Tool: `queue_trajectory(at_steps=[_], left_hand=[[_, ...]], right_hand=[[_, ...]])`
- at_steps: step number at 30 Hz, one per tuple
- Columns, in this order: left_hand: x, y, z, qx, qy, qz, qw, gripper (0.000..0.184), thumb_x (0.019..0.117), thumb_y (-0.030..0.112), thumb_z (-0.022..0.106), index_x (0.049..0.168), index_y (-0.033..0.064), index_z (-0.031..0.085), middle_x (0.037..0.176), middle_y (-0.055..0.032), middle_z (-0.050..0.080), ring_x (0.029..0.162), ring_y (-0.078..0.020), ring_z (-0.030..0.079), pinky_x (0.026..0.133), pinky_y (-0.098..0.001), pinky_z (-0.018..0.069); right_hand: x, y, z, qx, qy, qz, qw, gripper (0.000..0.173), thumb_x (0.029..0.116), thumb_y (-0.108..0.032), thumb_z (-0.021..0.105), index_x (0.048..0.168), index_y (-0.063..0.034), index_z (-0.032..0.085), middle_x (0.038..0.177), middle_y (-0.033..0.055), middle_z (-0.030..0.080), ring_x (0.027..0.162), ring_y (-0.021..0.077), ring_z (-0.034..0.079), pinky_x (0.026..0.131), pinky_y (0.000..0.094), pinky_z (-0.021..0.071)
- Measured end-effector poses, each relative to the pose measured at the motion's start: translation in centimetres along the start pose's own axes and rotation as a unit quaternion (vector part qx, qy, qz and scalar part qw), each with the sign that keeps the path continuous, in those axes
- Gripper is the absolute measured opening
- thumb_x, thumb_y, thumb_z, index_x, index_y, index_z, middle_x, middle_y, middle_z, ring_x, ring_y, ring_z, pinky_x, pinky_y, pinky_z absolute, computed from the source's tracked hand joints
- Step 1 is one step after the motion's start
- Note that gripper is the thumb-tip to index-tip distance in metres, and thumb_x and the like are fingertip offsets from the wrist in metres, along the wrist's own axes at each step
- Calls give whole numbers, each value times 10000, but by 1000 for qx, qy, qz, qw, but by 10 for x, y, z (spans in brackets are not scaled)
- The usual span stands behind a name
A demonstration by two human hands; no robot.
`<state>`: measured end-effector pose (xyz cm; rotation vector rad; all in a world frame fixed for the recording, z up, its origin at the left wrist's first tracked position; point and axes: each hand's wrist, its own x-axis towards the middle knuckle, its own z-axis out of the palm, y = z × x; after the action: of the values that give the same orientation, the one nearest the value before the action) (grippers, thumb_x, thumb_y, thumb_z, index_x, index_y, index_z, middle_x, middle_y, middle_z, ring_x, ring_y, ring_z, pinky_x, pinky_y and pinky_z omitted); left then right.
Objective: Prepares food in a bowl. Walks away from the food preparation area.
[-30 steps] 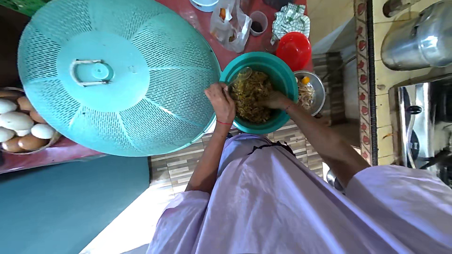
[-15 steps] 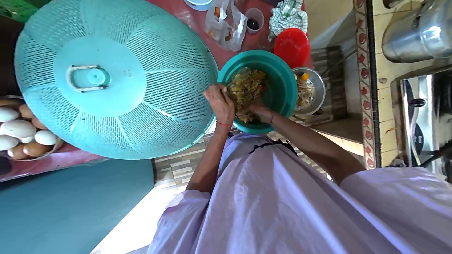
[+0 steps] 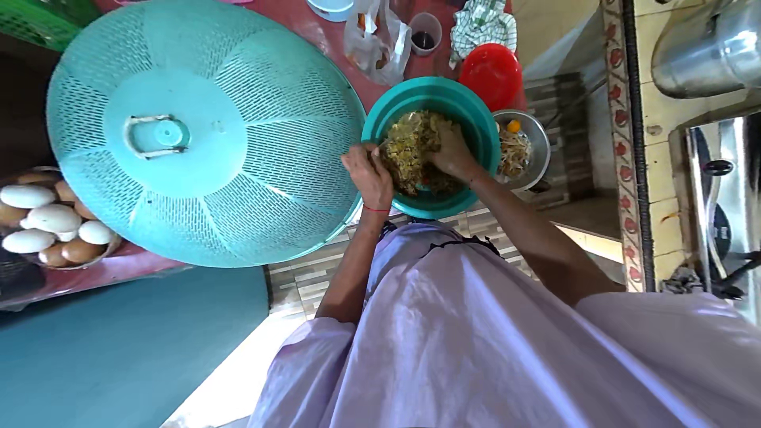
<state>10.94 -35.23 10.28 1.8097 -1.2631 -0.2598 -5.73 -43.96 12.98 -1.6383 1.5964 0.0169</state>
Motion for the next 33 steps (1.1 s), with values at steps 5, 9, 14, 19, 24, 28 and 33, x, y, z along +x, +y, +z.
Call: queue_trajectory(at_steps=[5,9,14,19,24,28,33], left_hand=[[3,4,1,27,-9,-19,999,164,1026,77,529,1025,-44,640,959,-207,654,947,-358,596,905,-452,449],[3,8,0,52,-11,-11,999,173,1025,72,523,1026,-59,636,960,-229,652,951,-388,600,905,-478,452],[5,7,-1,59,-13,12,998,178,1018,59,523,1025,-74,642,962,-248,655,965,-407,605,924,-490,446],[5,9,-4,62,-34,8,997,182,1011,49,519,1035,-85,640,994,-256,657,999,-423,602,946,-514,441],[5,7,-2,66,-29,15,997,173,1003,37,524,1025,-84,645,989,-254,660,990,-421,606,944,-514,447],[5,9,-2,83,-28,15,996,182,1007,36,517,1037,-87,648,1002,-261,661,1000,-433,603,948,-523,444],[6,11,-11,122,-12,51,991,211,1014,72,515,1043,-67,670,984,-255,658,1002,-444,604,943,-536,452]], right_hand=[[-7,-15,55,-66,-54,-87,993,877,827,-356,819,1593,-308,393,1683,311,49,1483,577,221,1124,690,345],[-23,-5,46,-130,-96,-158,974,655,858,-223,813,1465,-176,571,1650,300,214,1356,540,447,1057,629,453],[-19,15,13,-205,-112,-163,959,433,891,-25,698,1322,-59,676,1333,301,612,1220,495,600,1011,662,478],[2,6,-13,-192,-22,-75,978,324,1005,-70,575,1304,33,647,1315,347,595,1160,532,620,926,674,509],[6,-6,22,-146,-74,-87,983,676,1010,-371,594,1626,-311,322,1675,316,116,1476,619,195,1094,767,323],[-31,0,20,-213,-189,-158,945,813,932,-134,691,1633,-295,313,1719,230,-5,1473,634,171,1067,763,356],[-39,10,-29,-209,-153,-232,938,302,979,35,560,1221,-43,724,1284,248,658,1220,446,616,1056,608,472]])
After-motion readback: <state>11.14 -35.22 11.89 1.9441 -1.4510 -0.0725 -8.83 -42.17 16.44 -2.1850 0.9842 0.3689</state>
